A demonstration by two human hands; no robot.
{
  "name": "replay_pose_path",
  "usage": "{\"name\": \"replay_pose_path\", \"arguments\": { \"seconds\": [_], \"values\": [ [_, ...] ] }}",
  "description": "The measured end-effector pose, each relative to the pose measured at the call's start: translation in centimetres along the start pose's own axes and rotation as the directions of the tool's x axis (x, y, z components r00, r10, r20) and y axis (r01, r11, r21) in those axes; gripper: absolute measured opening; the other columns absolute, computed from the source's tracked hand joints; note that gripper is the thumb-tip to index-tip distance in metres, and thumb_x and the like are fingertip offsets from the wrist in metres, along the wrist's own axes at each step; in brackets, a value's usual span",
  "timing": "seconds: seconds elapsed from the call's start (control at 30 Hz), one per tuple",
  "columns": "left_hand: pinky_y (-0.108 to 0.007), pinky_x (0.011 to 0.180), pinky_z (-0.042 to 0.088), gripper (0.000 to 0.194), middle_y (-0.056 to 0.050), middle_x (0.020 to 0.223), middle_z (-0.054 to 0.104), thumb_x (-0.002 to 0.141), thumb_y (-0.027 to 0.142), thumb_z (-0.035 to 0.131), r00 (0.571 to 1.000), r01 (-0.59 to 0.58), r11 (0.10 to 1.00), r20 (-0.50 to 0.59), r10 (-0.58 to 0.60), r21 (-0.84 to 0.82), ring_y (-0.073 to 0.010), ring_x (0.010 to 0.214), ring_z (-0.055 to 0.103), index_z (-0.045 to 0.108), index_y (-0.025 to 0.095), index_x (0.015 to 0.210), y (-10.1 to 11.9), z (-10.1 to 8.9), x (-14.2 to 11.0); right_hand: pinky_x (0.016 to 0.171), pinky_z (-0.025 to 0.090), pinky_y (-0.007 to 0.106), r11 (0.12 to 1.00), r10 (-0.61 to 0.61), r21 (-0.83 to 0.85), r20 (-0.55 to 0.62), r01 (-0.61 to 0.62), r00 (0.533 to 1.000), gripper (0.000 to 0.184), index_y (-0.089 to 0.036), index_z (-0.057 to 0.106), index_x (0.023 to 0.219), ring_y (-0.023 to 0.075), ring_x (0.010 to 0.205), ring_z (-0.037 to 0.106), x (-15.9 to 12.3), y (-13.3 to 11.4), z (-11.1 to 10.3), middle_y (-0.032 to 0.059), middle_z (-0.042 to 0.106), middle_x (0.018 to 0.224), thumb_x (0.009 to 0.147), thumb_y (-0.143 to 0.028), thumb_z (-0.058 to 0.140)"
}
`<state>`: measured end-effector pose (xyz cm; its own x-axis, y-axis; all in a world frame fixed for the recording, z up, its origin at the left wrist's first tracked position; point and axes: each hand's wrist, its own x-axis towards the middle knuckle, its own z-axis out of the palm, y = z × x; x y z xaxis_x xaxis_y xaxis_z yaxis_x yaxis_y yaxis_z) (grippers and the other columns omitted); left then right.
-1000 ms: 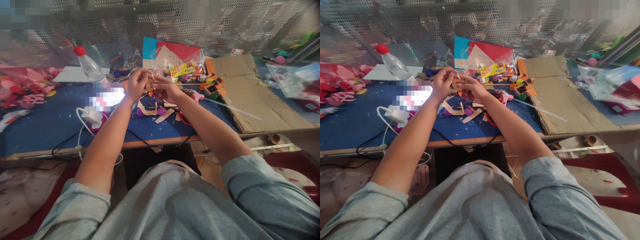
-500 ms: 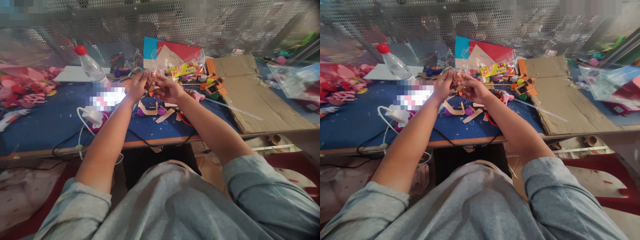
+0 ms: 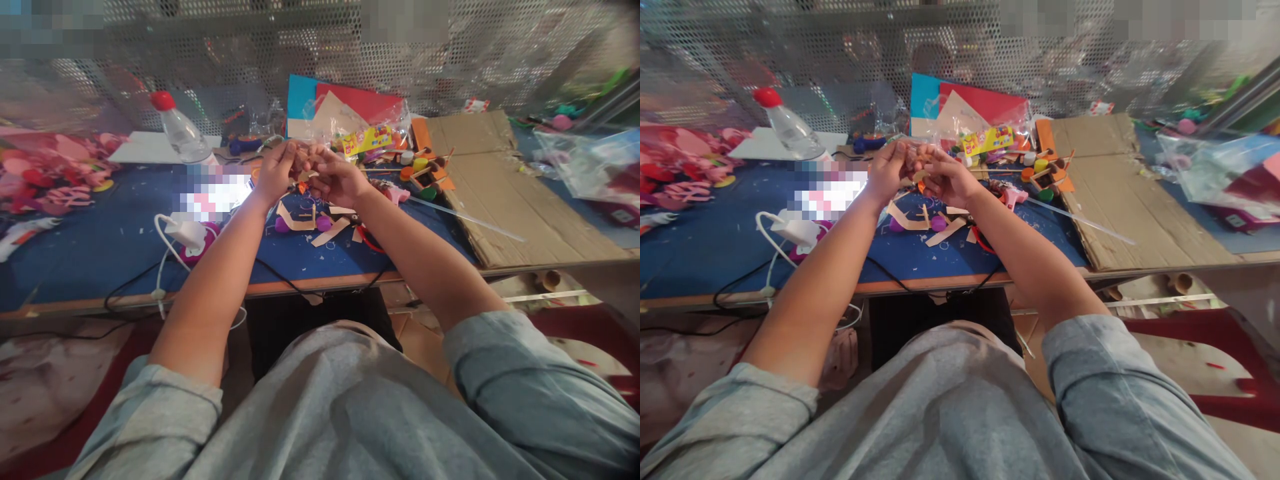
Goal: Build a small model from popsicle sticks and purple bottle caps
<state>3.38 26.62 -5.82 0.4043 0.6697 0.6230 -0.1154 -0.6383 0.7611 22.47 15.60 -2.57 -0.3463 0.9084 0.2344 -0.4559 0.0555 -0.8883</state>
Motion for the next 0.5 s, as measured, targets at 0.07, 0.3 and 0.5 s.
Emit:
{"name": "replay_pose_path", "arguments": {
  "seconds": [0.07,0.3,0.5],
  "values": [
    [-0.034,0.062,0.057,0.075,-0.002,0.077,0.058,0.099,0.097,0.059,1.0,-0.004,1.0,-0.016,0.004,-0.002,-0.0156,0.06,0.058,0.081,0.027,0.112,-0.2,-0.2,0.1,0.052,0.047,0.03,0.999,0.001,-0.044,-0.08,-0.004,0.997,0.048,-0.032,0.056,0.111,0.0106,0.055,0.033,0.1,0.0,0.0,-0.0069,0.074,0.098,0.081,-0.046,0.091],
    [-0.035,0.064,0.058,0.079,0.0,0.073,0.052,0.099,0.099,0.056,0.997,-0.037,0.999,-0.064,0.04,0.036,-0.0145,0.056,0.055,0.086,0.028,0.115,-0.7,-0.3,0.2,0.056,0.044,0.03,0.997,-0.053,-0.071,-0.141,0.043,0.989,0.053,-0.033,0.055,0.113,0.0109,0.056,0.032,0.5,0.4,-0.3,-0.0069,0.069,0.093,0.082,-0.054,0.093],
    [-0.038,0.067,0.061,0.077,0.0,0.069,0.049,0.098,0.098,0.058,0.995,-0.062,0.996,-0.068,0.067,0.063,-0.0175,0.058,0.057,0.088,0.029,0.117,-1.4,-0.5,0.3,0.056,0.047,0.029,0.986,-0.099,-0.151,-0.182,0.072,0.978,0.051,-0.033,0.053,0.112,0.0098,0.057,0.034,1.0,0.8,-1.2,-0.0077,0.067,0.091,0.087,-0.055,0.091]
  ]
}}
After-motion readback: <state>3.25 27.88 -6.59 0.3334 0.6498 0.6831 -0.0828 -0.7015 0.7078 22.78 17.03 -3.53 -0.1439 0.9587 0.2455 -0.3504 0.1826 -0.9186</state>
